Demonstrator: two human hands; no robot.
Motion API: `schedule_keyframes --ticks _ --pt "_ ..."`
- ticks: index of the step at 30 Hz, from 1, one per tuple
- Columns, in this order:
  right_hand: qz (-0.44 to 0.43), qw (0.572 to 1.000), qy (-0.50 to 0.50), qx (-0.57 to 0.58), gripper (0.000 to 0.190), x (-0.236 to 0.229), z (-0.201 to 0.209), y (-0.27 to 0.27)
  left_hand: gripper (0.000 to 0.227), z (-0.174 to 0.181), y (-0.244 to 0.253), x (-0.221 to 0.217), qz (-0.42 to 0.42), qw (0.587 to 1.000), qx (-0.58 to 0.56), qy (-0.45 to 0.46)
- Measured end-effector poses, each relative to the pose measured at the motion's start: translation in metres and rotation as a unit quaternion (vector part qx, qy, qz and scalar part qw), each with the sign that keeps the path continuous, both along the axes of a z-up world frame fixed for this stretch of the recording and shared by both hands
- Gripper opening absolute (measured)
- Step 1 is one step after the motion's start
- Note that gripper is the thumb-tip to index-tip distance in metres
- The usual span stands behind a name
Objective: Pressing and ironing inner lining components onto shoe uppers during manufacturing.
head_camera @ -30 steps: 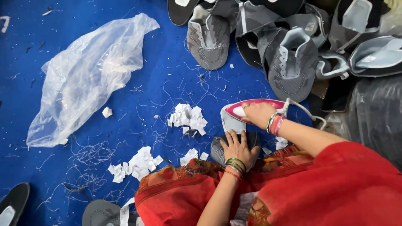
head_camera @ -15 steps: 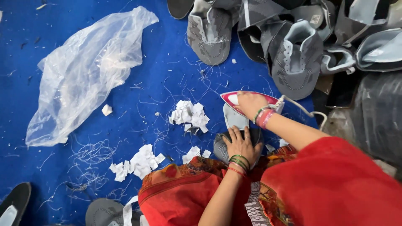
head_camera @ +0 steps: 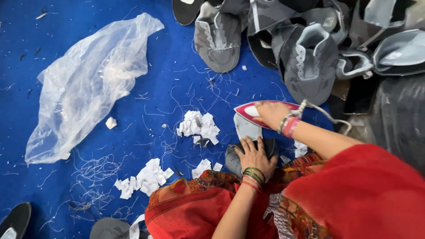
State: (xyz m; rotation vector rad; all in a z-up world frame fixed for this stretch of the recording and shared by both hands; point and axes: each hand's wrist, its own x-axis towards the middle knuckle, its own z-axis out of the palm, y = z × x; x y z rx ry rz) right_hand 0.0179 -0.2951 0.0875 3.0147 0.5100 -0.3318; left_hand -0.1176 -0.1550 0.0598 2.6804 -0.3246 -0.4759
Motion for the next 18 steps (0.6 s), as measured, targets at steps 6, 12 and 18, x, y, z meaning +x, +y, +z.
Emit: schedule_keyframes --ticks 6,12,18 --pt "-0.038 0.998 0.029 0.033 0.063 -0.009 0.009 0.018 0.096 0.003 0.001 -0.004 0.008 1.0 -0.007 0.0" --pt "-0.053 0.998 0.033 0.026 0.061 -0.01 -0.011 0.014 0.1 0.018 0.002 -0.003 -0.008 1.0 0.01 0.02" --pt "-0.062 0.993 -0.062 0.074 0.056 0.043 0.003 0.026 0.094 0.011 0.005 -0.006 -0.014 1.0 -0.001 0.021"
